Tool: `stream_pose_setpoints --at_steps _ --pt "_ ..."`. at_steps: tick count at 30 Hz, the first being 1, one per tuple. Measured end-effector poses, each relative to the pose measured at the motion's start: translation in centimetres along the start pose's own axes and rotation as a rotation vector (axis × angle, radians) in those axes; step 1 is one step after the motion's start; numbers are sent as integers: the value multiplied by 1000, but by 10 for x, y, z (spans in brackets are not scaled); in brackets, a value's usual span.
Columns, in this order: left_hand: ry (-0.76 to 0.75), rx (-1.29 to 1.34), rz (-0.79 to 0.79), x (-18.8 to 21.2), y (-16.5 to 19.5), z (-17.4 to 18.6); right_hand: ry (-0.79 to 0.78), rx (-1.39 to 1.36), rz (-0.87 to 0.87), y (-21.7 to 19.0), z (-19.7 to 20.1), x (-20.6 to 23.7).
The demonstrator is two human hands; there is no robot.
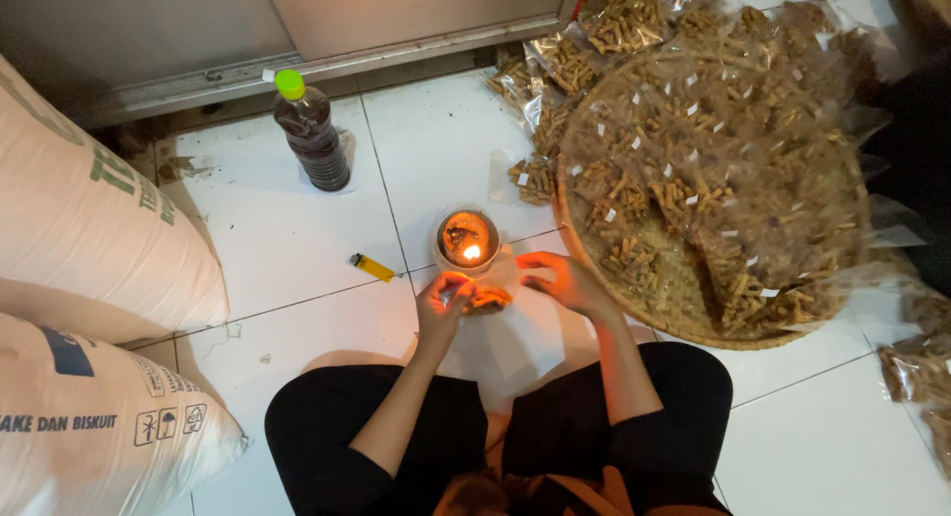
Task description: The person sits on the floor and heat-seals clear plastic bags of fried snack sticks over a candle flame, pinching each bag's opening shut. They take filled bags from a large woven tray, melt the plastic closed above the flame, and set the sealed bag aside.
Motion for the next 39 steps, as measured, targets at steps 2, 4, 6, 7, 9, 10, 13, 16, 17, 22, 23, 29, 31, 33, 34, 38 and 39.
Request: stream_pose_setpoints --at_steps 2,4,6,7,9,10,13,16,17,22,23,29,31,33,34,38,39 --pt "0 75 66 -2 -6 -2 -157 -318 -147 14 -31 -4" --pt "16 196 123 -6 -10 -4 -187 -444 -254 23 -53 -7" --pt "19 129 125 -9 -10 -3 -94 -374 -322 30 -61 -8" --pt "22 95 129 -10 -10 -3 -34 -480 -342 32 -64 -8" --pt "66 -30 82 -10 -4 3 93 -691 -380 37 -67 -5" --pt "86 -92 58 -11 0 5 134 -687 -365 35 -67 -5" --pt "149 -97 137 -9 -6 9 243 -672 -345 35 -65 -3" --pt "136 -126 73 -11 1 8 299 -671 -377 37 -62 -2" --pt "135 -142 88 -11 0 9 311 -674 -390 39 -62 -2" --pt "119 -22 124 -9 -7 6 335 -692 -446 43 -62 0" --pt "113 -23 96 -9 -5 6 340 -696 -449 43 -62 1" --pt "129 -37 130 -11 -10 6 354 -707 -411 43 -60 -1" --pt "126 -28 168 -10 -12 5 358 -707 -410 43 -60 -1" --pt "122 27 147 -10 -8 3 367 -704 -431 45 -61 0" --pt "122 56 135 -11 -6 2 372 -717 -438 46 -61 1" --pt "107 123 157 -10 -1 -2 406 -713 -440 46 -58 2" --pt "104 106 149 -11 2 -2 418 -699 -434 44 -57 2"
Point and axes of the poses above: each hand's wrist, its own x-axis away from the middle knuckle, its own z-axis out of the back of the hand, y = z × x, the point moved 10 cm from there along -x, towards the middle knuckle, and after that the axes turned 8 degrees about -z, right-handed, at the moved point
